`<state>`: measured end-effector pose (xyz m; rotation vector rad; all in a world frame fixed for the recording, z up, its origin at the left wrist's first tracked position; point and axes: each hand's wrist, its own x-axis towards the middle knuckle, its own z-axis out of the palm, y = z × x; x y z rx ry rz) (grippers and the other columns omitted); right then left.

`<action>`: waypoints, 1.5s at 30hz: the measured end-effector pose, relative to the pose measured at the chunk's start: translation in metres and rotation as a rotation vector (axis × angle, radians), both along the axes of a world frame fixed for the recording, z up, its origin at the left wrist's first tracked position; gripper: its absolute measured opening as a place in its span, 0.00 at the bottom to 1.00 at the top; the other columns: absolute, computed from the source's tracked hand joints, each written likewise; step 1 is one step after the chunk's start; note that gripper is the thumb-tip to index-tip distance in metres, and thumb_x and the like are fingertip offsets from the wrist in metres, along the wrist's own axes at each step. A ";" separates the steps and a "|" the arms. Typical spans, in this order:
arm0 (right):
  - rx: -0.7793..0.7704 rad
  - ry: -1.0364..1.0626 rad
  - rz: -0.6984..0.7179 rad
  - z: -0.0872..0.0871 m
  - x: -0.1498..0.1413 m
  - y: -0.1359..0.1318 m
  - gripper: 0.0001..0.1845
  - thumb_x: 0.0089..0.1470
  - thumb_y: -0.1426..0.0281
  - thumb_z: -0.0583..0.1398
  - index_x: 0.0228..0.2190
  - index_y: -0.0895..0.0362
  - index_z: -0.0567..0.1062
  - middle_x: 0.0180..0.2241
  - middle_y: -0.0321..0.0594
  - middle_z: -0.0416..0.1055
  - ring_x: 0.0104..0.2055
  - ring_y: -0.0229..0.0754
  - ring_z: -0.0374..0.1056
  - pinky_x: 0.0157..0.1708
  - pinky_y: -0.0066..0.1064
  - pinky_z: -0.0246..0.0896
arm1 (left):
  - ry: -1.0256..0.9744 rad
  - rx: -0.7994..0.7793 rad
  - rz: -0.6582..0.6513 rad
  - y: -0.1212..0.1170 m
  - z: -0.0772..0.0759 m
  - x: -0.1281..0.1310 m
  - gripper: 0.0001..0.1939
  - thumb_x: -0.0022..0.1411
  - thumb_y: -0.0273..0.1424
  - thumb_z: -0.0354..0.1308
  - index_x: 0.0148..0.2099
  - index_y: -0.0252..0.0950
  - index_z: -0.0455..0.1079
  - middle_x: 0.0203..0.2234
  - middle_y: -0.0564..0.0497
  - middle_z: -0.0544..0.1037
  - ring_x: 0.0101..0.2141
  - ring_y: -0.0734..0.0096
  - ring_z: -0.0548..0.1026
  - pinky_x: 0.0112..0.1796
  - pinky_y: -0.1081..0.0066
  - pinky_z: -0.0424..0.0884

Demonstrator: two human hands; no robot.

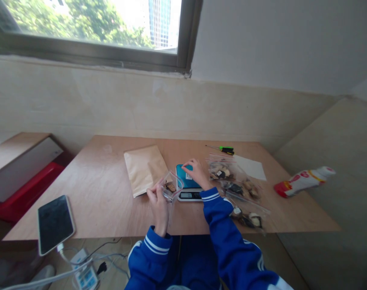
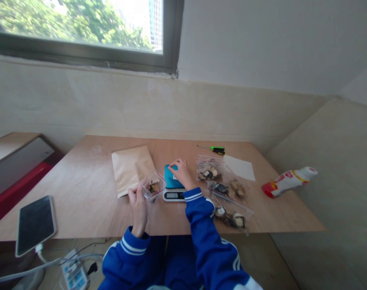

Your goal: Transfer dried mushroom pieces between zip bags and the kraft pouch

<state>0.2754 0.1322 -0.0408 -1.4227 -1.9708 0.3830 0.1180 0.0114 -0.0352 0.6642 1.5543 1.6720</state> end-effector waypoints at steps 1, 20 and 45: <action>0.000 0.093 0.064 0.009 0.000 -0.005 0.09 0.54 0.64 0.60 0.30 0.55 0.77 0.37 0.42 0.71 0.44 0.45 0.66 0.46 0.38 0.58 | -0.004 0.008 -0.005 0.000 -0.001 0.000 0.13 0.60 0.43 0.52 0.34 0.38 0.59 0.34 0.49 0.75 0.37 0.64 0.74 0.41 0.64 0.68; -0.260 -0.341 -0.225 -0.022 0.012 0.078 0.06 0.48 0.72 0.63 0.29 0.59 0.81 0.33 0.48 0.78 0.43 0.48 0.71 0.48 0.34 0.58 | -0.150 0.036 -0.056 -0.003 0.001 0.003 0.12 0.60 0.41 0.53 0.36 0.38 0.58 0.41 0.46 0.76 0.42 0.62 0.75 0.43 0.62 0.70; -0.236 -0.035 -0.203 0.002 0.018 0.076 0.10 0.51 0.71 0.60 0.35 0.61 0.79 0.37 0.49 0.78 0.40 0.45 0.73 0.43 0.33 0.64 | -0.107 0.108 -0.023 -0.016 0.022 -0.002 0.11 0.59 0.40 0.54 0.32 0.39 0.59 0.39 0.48 0.76 0.40 0.64 0.75 0.44 0.62 0.70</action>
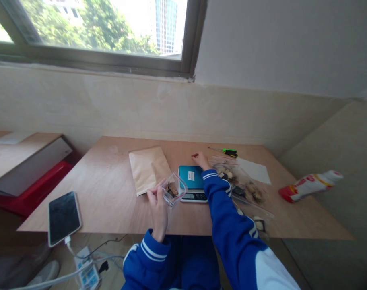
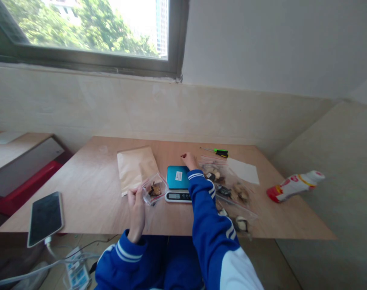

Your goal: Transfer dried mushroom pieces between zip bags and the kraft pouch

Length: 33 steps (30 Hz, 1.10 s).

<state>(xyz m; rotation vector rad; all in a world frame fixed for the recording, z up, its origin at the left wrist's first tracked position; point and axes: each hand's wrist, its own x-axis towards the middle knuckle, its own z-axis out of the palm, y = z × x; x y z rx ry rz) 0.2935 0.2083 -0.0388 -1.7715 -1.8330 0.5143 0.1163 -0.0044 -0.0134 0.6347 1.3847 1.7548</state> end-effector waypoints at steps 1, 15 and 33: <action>0.036 0.045 0.014 0.009 -0.002 -0.009 0.13 0.54 0.68 0.58 0.39 0.61 0.77 0.40 0.48 0.77 0.42 0.43 0.73 0.43 0.33 0.65 | 0.004 0.003 -0.004 0.000 0.000 0.000 0.12 0.59 0.40 0.55 0.32 0.39 0.59 0.39 0.48 0.77 0.41 0.64 0.74 0.44 0.62 0.69; 0.086 0.674 0.327 0.052 -0.020 -0.167 0.22 0.57 0.54 0.55 0.48 0.51 0.72 0.52 0.42 0.69 0.54 0.44 0.65 0.54 0.38 0.59 | -0.302 0.099 -0.418 -0.003 0.011 -0.020 0.15 0.54 0.39 0.60 0.29 0.38 0.56 0.43 0.44 0.78 0.46 0.57 0.75 0.46 0.56 0.69; 0.425 0.944 -0.300 0.051 -0.044 -0.214 0.19 0.45 0.54 0.64 0.25 0.59 0.75 0.21 0.37 0.74 0.24 0.38 0.68 0.25 0.28 0.62 | 0.032 0.252 -0.571 -0.016 0.015 -0.035 0.21 0.55 0.44 0.60 0.43 0.33 0.74 0.39 0.44 0.79 0.41 0.59 0.76 0.43 0.64 0.71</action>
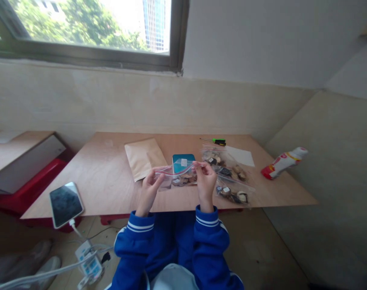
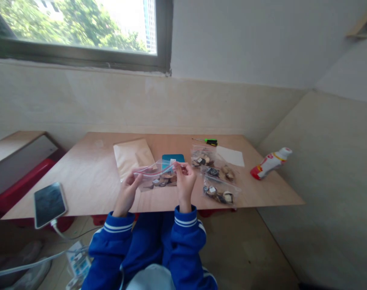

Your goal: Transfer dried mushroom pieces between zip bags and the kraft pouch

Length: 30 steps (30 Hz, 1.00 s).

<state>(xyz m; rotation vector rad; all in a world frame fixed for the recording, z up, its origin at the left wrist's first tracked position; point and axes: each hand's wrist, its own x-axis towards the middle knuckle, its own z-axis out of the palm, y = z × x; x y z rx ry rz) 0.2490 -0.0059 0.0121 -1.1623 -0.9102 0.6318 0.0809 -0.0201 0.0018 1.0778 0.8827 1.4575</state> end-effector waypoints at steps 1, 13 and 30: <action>0.006 0.003 -0.008 -0.001 -0.001 -0.002 0.19 0.45 0.54 0.64 0.25 0.59 0.75 0.21 0.37 0.73 0.23 0.37 0.67 0.25 0.28 0.62 | 0.055 0.016 0.108 0.000 -0.001 0.001 0.18 0.54 0.42 0.61 0.41 0.34 0.74 0.35 0.46 0.80 0.37 0.63 0.77 0.40 0.67 0.71; 0.000 0.035 0.160 -0.030 -0.008 -0.020 0.21 0.52 0.52 0.59 0.32 0.59 0.77 0.23 0.38 0.74 0.23 0.36 0.66 0.27 0.28 0.61 | 0.069 0.013 0.475 -0.007 -0.022 0.007 0.17 0.58 0.44 0.57 0.29 0.34 0.71 0.17 0.58 0.68 0.19 0.80 0.63 0.22 0.78 0.60; -0.004 0.025 0.071 -0.041 -0.011 -0.042 0.22 0.58 0.50 0.50 0.30 0.56 0.69 0.20 0.38 0.75 0.23 0.42 0.71 0.27 0.31 0.65 | 0.194 0.043 0.262 -0.023 -0.022 -0.010 0.14 0.56 0.40 0.60 0.31 0.34 0.70 0.22 0.53 0.74 0.25 0.74 0.71 0.30 0.75 0.66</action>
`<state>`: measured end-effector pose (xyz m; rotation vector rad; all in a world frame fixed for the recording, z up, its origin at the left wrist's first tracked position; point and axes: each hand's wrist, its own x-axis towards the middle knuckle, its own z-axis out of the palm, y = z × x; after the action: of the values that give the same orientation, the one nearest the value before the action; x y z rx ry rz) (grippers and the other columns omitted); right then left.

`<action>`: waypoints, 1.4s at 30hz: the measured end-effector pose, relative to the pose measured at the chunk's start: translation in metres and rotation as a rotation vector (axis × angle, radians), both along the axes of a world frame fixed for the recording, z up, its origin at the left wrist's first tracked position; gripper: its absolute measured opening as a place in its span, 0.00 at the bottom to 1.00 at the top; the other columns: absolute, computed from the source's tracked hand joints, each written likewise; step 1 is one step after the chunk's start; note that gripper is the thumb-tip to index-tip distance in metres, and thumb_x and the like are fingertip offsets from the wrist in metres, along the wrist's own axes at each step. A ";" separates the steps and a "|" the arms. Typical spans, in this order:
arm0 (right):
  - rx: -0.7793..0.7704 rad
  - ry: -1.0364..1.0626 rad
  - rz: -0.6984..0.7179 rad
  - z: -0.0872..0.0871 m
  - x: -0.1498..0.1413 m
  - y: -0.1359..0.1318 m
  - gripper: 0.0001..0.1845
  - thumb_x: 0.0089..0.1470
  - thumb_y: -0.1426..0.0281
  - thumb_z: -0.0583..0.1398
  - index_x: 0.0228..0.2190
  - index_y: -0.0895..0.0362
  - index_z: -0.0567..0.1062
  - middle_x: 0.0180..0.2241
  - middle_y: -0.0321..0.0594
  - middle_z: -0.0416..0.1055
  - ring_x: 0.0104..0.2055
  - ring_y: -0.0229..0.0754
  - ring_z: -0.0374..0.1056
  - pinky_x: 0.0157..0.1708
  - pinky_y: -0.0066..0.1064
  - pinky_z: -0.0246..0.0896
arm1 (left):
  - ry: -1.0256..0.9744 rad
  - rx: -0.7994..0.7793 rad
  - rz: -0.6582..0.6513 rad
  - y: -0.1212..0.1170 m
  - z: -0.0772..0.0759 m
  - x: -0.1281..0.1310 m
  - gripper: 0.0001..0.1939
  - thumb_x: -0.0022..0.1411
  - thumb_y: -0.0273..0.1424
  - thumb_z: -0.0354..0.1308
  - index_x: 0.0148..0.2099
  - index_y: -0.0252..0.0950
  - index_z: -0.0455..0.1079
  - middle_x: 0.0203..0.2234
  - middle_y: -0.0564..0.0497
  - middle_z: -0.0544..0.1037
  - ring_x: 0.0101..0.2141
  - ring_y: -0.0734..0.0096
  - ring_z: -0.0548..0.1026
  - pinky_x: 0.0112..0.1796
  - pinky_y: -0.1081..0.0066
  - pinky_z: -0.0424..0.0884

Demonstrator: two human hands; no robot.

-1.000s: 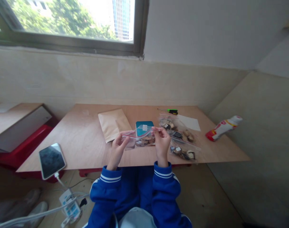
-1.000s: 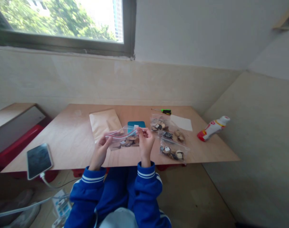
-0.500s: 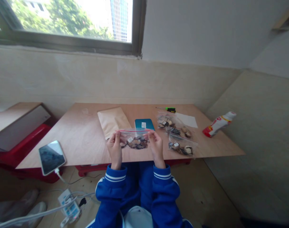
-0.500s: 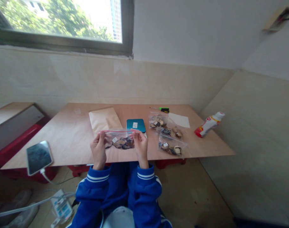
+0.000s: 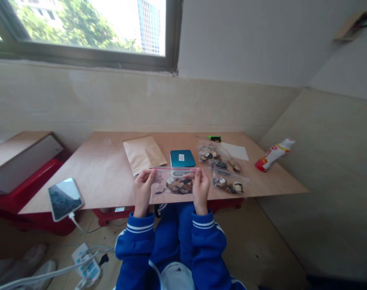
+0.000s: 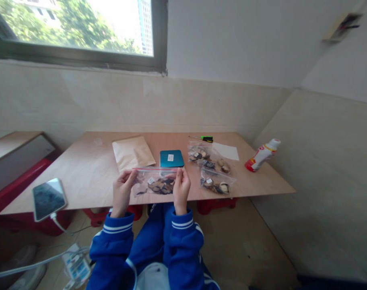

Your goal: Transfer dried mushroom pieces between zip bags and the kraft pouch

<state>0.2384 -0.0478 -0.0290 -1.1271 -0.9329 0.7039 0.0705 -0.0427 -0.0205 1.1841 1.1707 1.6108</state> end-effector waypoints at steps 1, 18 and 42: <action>0.011 0.011 -0.014 -0.001 0.000 0.000 0.22 0.58 0.50 0.51 0.30 0.56 0.69 0.21 0.39 0.75 0.23 0.42 0.71 0.28 0.32 0.65 | -0.015 0.007 -0.010 -0.001 0.001 0.000 0.13 0.56 0.40 0.60 0.31 0.34 0.70 0.22 0.53 0.74 0.25 0.74 0.72 0.30 0.75 0.67; 0.045 0.002 -0.067 -0.011 -0.008 0.006 0.23 0.58 0.51 0.52 0.25 0.57 0.69 0.21 0.37 0.72 0.24 0.38 0.68 0.28 0.29 0.63 | -0.102 0.005 0.194 -0.010 -0.006 0.023 0.14 0.59 0.43 0.56 0.33 0.36 0.64 0.22 0.57 0.68 0.22 0.79 0.68 0.25 0.78 0.65; -0.011 -0.065 0.071 -0.026 0.021 0.018 0.18 0.51 0.55 0.61 0.27 0.58 0.74 0.26 0.41 0.77 0.29 0.43 0.71 0.31 0.33 0.66 | -0.221 -0.118 -0.046 0.004 -0.028 0.024 0.15 0.49 0.41 0.64 0.26 0.35 0.68 0.21 0.54 0.71 0.25 0.76 0.68 0.29 0.76 0.65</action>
<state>0.2591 -0.0294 -0.0548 -1.1372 -1.0294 0.7339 0.0948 -0.0382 -0.0486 0.9264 1.0722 1.5710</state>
